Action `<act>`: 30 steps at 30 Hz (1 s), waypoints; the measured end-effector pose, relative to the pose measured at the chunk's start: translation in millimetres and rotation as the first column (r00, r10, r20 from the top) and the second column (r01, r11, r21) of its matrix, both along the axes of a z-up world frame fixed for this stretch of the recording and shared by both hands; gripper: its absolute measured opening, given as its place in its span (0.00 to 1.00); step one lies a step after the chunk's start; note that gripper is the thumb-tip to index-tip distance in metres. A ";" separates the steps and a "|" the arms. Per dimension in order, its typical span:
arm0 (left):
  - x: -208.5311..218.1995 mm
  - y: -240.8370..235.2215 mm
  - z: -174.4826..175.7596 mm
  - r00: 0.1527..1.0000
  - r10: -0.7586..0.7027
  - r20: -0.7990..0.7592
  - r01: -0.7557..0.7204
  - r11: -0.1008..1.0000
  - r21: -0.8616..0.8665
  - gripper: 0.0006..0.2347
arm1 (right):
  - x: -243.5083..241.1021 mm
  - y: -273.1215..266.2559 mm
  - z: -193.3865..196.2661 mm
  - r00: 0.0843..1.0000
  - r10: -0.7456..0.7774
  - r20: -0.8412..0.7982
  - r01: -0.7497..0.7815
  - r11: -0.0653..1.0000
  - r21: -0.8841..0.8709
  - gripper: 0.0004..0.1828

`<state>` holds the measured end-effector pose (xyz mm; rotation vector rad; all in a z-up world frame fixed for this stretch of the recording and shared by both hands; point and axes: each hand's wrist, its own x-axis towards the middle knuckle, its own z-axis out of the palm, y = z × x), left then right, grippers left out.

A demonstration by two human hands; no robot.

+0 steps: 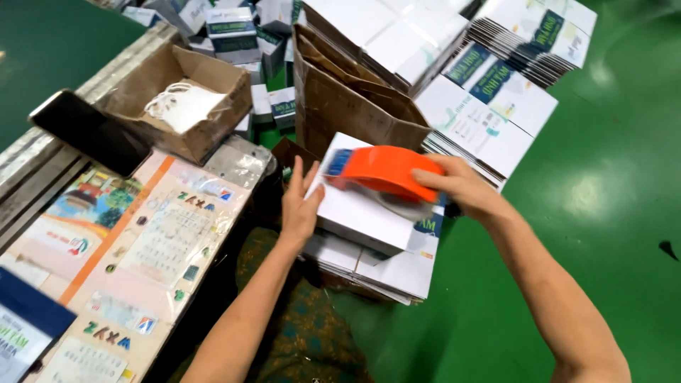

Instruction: Packing face masks into plastic sleeves and then into boxes for shipment.

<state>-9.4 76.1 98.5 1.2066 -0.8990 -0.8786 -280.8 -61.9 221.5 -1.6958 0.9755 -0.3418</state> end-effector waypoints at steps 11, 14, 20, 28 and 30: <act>1.0 -9.3 -6.2 0.985 -0.036 0.169 0.047 0.997 -0.062 0.30 | -303.5 42.3 -68.6 0.895 -0.433 -0.110 0.443 0.892 0.092 0.32; 5.5 -12.7 19.9 0.818 -0.004 0.576 0.056 0.996 -0.073 0.28 | -210.3 43.6 -20.2 0.911 -0.298 -0.286 0.293 0.954 -0.062 0.30; 9.9 -19.3 31.0 0.143 -0.123 0.982 0.252 0.964 0.084 0.26 | -65.1 55.3 -30.7 0.634 -0.182 -0.751 -0.257 0.867 -0.426 0.25; 2.7 0.7 70.1 0.112 -0.301 0.947 0.381 0.893 0.239 0.50 | -55.6 60.1 -213.3 0.826 -0.562 -0.046 0.178 0.337 -0.925 0.29; 5.0 -4.8 65.3 0.036 -0.298 0.954 0.346 0.899 0.268 0.55 | -37.9 72.4 -253.9 0.848 -0.515 -0.126 0.148 0.458 -0.876 0.20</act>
